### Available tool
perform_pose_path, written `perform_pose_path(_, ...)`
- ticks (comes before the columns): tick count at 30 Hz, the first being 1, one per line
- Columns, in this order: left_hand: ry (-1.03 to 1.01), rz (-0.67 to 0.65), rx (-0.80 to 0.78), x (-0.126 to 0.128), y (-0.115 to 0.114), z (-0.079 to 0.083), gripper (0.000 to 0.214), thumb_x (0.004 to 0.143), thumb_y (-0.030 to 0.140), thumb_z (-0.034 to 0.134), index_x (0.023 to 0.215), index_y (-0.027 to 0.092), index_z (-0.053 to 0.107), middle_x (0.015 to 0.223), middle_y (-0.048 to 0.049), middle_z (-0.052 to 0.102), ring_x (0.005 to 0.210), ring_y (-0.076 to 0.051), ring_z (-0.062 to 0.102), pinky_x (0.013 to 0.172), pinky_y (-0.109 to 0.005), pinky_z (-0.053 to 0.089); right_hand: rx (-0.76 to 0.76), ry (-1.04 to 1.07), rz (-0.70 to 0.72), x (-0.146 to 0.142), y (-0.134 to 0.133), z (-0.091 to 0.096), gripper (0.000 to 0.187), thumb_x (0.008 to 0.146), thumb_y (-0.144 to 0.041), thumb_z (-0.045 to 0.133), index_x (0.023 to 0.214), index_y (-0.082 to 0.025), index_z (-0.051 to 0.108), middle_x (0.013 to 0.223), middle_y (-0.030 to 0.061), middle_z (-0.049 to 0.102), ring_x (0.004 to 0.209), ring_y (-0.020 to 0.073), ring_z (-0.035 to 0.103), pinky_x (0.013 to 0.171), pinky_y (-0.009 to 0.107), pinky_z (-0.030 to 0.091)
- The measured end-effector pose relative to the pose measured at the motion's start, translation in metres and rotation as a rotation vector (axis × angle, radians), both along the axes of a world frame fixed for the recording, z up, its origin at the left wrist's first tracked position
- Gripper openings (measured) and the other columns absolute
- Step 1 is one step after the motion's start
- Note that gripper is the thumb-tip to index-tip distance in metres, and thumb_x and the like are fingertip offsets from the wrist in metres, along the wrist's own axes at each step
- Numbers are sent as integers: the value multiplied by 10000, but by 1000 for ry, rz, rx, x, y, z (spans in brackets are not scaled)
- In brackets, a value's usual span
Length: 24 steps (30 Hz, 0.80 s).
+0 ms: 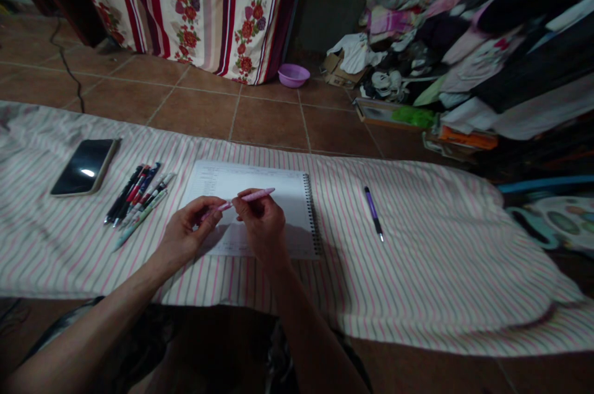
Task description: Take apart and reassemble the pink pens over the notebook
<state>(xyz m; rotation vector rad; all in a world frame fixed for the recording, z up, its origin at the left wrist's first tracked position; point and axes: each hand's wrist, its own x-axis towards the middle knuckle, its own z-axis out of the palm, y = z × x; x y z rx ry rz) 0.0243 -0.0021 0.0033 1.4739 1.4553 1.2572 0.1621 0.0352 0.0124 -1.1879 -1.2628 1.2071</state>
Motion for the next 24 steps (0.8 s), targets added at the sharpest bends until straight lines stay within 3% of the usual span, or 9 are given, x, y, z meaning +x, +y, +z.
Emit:
perform_pose_path(6,-2,-15,-21,0,-1,0,112,806,252,543,862,170,595,712,1,595,612,-116,510,553,-235,401,-27,90,3,0,1,-3,293,652,-323,718,869,-184,580,689,-19,651,535,99,587,528,233,517)
perform_pose_path(17,53,24,-12,-2,1,-2,129,757,224,567,868,170,606,730,-7,608,615,-119,517,564,-240,419,-217,318,151,4,3,-3,189,664,-277,729,780,-190,608,799,4,698,638,90,581,650,238,500)
perform_pose_path(24,12,33,-19,-3,2,-8,119,769,237,556,858,173,604,774,-27,626,682,-144,559,622,-267,435,-220,404,198,5,4,-5,194,699,-329,704,807,-199,607,803,-2,692,662,87,587,699,244,500)
